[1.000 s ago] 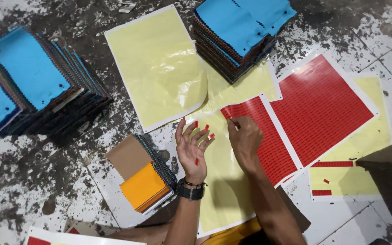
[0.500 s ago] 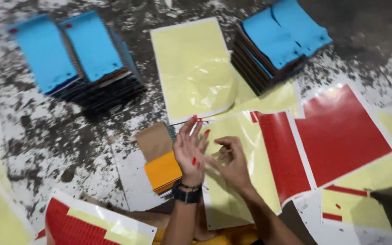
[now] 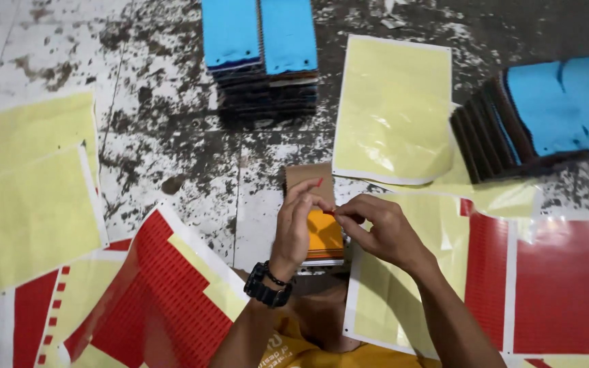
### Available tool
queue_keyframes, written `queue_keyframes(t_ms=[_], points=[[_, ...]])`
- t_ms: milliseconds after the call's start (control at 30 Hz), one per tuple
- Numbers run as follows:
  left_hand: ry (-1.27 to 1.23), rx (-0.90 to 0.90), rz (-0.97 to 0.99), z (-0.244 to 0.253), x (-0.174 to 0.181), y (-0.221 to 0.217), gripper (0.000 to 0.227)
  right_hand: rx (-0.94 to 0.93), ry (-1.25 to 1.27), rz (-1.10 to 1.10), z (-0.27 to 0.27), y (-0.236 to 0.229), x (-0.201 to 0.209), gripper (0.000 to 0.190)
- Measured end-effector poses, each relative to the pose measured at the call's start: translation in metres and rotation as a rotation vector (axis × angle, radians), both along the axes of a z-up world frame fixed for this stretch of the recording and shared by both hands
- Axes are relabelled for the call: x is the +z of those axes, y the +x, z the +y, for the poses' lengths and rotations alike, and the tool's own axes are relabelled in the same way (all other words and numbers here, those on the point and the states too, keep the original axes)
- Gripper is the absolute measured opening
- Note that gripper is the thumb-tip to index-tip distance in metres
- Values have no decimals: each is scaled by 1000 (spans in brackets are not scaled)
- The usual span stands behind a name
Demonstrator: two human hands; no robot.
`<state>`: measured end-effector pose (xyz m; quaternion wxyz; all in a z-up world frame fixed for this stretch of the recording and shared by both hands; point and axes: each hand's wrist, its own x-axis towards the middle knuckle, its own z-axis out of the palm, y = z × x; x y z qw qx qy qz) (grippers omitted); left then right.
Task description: Assembling a sample booklet by picking individual swatches from a sheet and placing them into a stack.
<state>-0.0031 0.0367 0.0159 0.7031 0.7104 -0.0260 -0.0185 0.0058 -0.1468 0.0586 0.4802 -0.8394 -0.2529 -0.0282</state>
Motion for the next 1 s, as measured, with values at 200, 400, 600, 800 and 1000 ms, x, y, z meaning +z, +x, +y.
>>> queue_keyframes(t_ms=[200, 400, 600, 800, 1000], points=[[139, 7, 96, 23, 12, -1, 51, 60, -39, 49, 18, 13, -3, 8], [233, 30, 309, 48, 28, 12, 52, -3, -113, 129, 25, 36, -39, 8], [212, 42, 280, 73, -1, 37, 35, 31, -96, 247, 44, 79, -73, 15], [266, 31, 261, 77, -27, 49, 46, 136, -124, 233, 63, 86, -68, 13], [102, 108, 186, 65, -62, 50, 44, 115, -176, 230, 64, 85, -80, 11]])
